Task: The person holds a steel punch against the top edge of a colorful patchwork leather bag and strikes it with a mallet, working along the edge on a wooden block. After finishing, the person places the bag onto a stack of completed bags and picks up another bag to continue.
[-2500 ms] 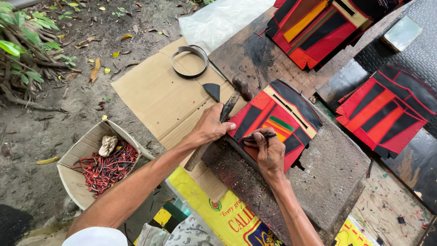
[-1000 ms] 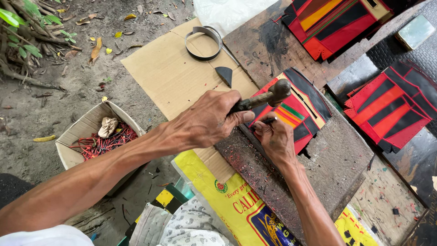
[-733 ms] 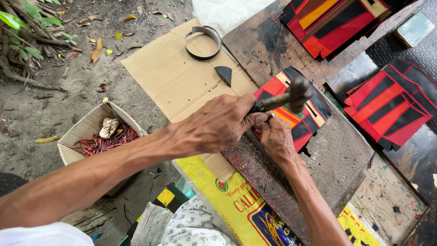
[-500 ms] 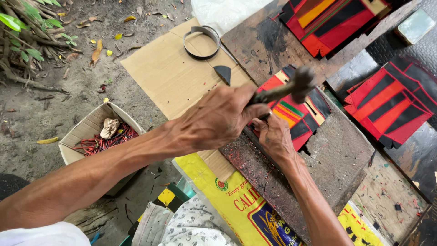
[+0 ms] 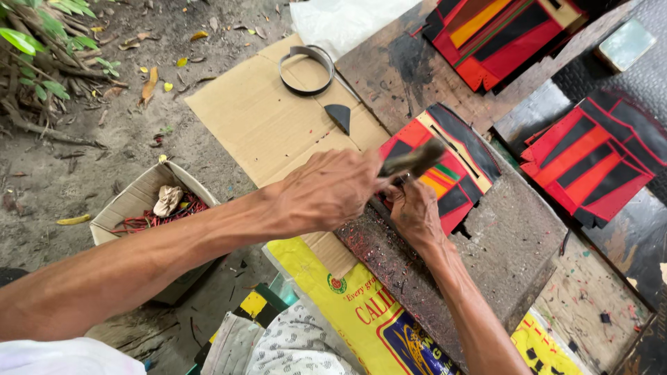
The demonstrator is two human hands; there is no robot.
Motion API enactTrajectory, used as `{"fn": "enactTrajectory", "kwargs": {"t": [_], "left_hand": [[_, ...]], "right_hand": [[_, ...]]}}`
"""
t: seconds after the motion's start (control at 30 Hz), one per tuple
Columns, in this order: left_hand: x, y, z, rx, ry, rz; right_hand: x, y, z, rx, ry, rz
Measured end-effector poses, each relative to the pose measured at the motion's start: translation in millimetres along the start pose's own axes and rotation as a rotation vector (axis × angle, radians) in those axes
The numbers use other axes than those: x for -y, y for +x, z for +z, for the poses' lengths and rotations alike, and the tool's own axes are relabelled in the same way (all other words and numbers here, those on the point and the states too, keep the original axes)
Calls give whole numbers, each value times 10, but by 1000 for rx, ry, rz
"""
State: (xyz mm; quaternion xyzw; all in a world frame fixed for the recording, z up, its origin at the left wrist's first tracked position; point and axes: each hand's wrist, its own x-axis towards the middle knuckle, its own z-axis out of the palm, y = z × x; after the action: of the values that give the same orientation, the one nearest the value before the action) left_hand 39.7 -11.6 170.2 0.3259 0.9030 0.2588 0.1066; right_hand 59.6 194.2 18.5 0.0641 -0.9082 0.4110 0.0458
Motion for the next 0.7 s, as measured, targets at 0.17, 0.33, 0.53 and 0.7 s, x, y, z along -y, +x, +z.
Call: {"fn": "enactTrajectory", "kwargs": {"t": [0.17, 0.33, 0.53, 0.7], "left_hand": [[-135, -21, -213, -253, -213, 186], [-168, -48, -239, -312, -332, 234], [197, -65, -139, -11, -13, -44], [187, -29, -189, 82, -119, -175]], "right_hand": [[43, 3, 7, -46, 27, -170], [106, 7, 70, -88, 35, -212], [51, 61, 95, -73, -31, -65], [-3, 135, 49, -127, 172, 7]]}}
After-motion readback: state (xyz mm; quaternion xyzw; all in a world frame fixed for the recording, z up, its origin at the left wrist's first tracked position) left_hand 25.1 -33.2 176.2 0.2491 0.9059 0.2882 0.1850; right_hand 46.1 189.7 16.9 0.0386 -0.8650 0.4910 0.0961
